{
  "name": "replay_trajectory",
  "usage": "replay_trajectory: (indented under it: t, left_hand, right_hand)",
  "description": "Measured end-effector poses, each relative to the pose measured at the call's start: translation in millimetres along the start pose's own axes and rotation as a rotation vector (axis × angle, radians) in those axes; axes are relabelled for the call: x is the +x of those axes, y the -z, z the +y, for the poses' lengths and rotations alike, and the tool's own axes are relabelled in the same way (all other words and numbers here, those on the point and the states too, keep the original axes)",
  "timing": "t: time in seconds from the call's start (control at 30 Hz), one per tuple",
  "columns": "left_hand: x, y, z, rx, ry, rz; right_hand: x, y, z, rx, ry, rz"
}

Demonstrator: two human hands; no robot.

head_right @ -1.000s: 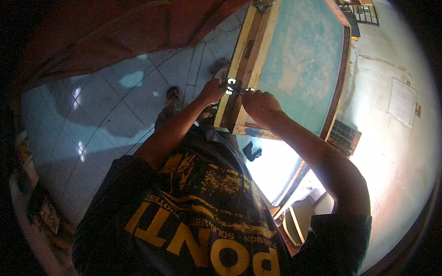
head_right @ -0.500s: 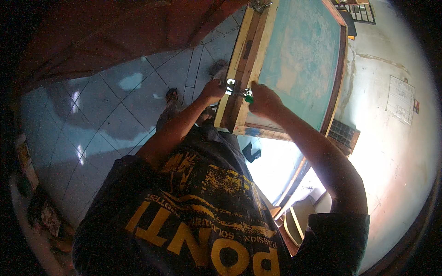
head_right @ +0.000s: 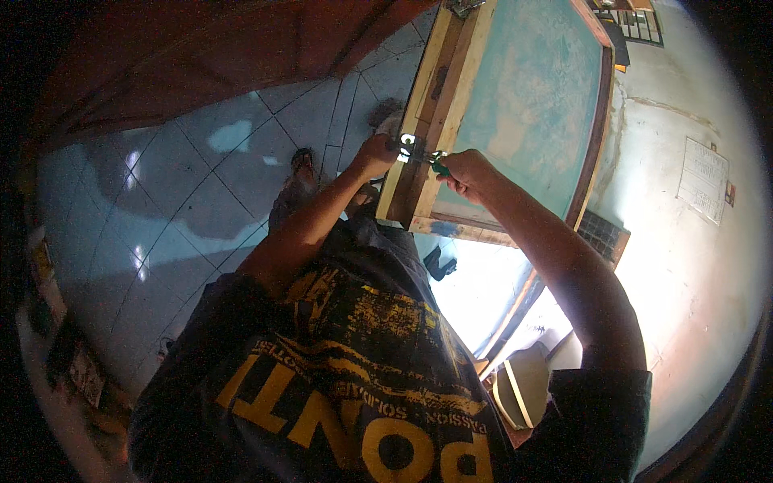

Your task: The person positions a metal latch on a wooden door frame and secures it with screws using a screwdriver. They repeatedly tighten the screws to ensure the latch is firmly attached to the frame.

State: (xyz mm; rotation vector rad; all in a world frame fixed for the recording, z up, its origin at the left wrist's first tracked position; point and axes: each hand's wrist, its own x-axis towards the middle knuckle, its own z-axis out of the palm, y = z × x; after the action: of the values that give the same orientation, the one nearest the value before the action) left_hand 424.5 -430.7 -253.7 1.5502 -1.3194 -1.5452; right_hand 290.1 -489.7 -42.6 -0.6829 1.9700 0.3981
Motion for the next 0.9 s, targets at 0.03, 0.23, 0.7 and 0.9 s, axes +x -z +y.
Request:
replay_trajectory:
  t: [0.03,0.23,0.7,0.9]
  left_hand:
    - [2.1,-2.8,-1.2,-0.014,-0.001,-0.018]
    - [6.7,-1.9,0.9,0.081,-0.002,0.034]
    - [2.8,2.7,3.2,0.053,-0.043,-0.020]
    - [7.0,1.0,4.5,0.020,-0.089,-0.075]
  right_hand:
    - [-4.7,5.7,-3.5,-0.053,0.013,-0.032]
    - [-46.1,-1.5,12.3,-1.396,0.925,0.319]
    - [-11.2,2.4,2.0,0.022,-0.009,-0.077]
    - [-26.4,7.9,9.8,-0.604,0.493,0.057]
